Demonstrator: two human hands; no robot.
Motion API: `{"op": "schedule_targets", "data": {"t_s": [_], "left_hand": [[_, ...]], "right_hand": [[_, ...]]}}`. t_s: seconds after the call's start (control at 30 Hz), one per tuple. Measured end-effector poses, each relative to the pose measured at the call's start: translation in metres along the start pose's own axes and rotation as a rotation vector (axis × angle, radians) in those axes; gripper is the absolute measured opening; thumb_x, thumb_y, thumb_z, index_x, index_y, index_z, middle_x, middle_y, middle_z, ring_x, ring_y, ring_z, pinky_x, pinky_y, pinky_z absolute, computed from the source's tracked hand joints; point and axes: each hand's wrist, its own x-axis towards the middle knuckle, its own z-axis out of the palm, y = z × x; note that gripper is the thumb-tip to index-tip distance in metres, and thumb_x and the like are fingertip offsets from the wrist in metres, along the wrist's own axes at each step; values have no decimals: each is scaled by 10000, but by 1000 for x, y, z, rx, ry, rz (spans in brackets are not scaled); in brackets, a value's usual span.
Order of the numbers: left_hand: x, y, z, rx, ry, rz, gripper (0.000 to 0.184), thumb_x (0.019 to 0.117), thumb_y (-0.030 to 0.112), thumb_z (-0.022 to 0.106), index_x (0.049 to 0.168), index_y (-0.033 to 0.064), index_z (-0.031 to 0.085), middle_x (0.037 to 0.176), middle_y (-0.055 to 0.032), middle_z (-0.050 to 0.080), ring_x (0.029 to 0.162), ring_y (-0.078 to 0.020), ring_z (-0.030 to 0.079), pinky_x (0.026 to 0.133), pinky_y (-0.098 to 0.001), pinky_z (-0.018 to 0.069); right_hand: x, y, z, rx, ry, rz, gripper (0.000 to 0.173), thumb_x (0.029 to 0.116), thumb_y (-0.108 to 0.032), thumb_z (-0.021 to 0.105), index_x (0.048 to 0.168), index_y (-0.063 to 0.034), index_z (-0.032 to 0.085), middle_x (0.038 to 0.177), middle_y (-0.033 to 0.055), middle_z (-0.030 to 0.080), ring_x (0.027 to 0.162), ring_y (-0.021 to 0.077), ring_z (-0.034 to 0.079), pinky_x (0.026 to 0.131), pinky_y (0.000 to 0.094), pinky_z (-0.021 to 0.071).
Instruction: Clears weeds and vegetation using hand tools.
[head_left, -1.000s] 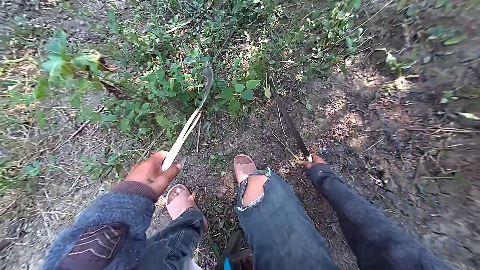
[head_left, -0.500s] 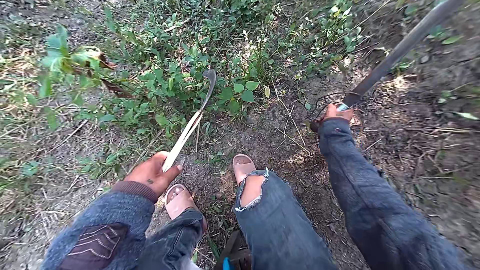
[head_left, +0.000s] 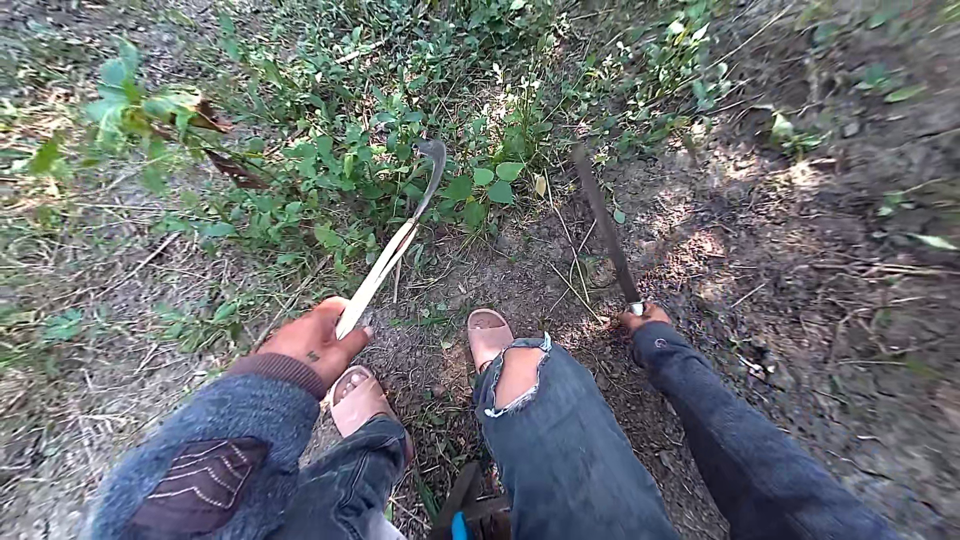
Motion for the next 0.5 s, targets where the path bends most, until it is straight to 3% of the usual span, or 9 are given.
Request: {"op": "schedule_targets", "data": {"t_s": [0.1, 0.17, 0.23, 0.3, 0.33, 0.4, 0.47, 0.5], "left_hand": [[2, -2, 1, 8, 0, 27, 301, 1007, 305, 665, 1188, 66, 638, 858, -173, 648, 732, -330, 617, 702, -574, 493], [2, -1, 1, 15, 3, 37, 317, 1004, 316, 666, 1202, 69, 638, 880, -179, 655, 761, -339, 629, 725, -591, 495], [3, -1, 0, 25, 16, 42, 328, 999, 318, 672, 1203, 64, 640, 909, -194, 669, 818, -365, 648, 760, -615, 499], [3, -1, 1, 25, 19, 42, 330, 999, 319, 673, 1204, 63, 634, 910, -193, 662, 814, -362, 644, 753, -610, 497], [3, -1, 1, 22, 24, 41, 326, 996, 312, 676, 1204, 63, 639, 907, -188, 664, 805, -359, 643, 746, -607, 497], [5, -2, 0, 20, 24, 37, 319, 994, 304, 675, 1201, 64, 638, 898, -182, 666, 794, -351, 645, 735, -602, 501], [6, -1, -1, 26, 1, 25, 316, 1000, 311, 667, 1199, 68, 630, 904, -178, 660, 795, -345, 640, 732, -595, 500], [7, 0, -2, 29, -11, 18, 317, 1003, 315, 661, 1202, 72, 626, 910, -176, 655, 796, -343, 635, 731, -590, 498]], "right_hand": [[-3, -34, -25, 268, 161, 6, 620, 990, -231, 693, 1507, 9, 451, 1403, 280, 580, 1270, 393, 601, 1083, 554, 475], [5, -60, -33, 489, 297, -17, 615, 1005, -232, 677, 1500, 30, 423, 1275, 276, 625, 1037, 357, 675, 928, 521, 552], [37, -81, -29, 720, 409, -8, 651, 990, -270, 659, 1514, -14, 370, 1102, 219, 637, 780, 287, 663, 726, 486, 585], [59, -109, -26, 861, 419, 63, 679, 987, -268, 630, 1550, -91, 294, 1039, 156, 604, 681, 225, 629, 638, 440, 582], [64, -119, -18, 856, 428, 92, 672, 983, -248, 639, 1545, -92, 306, 1048, 152, 603, 696, 224, 634, 645, 436, 582], [60, -117, 12, 648, 371, 80, 639, 951, -195, 693, 1481, 33, 418, 1231, 246, 636, 993, 323, 685, 863, 508, 585], [46, -94, 34, 142, 55, 32, 593, 986, -209, 661, 1459, 87, 459, 1444, 290, 544, 1349, 370, 553, 1121, 525, 457], [45, -83, 43, -43, -86, 18, 588, 997, -218, 653, 1475, 63, 457, 1475, 294, 515, 1390, 389, 515, 1142, 544, 436]]}}
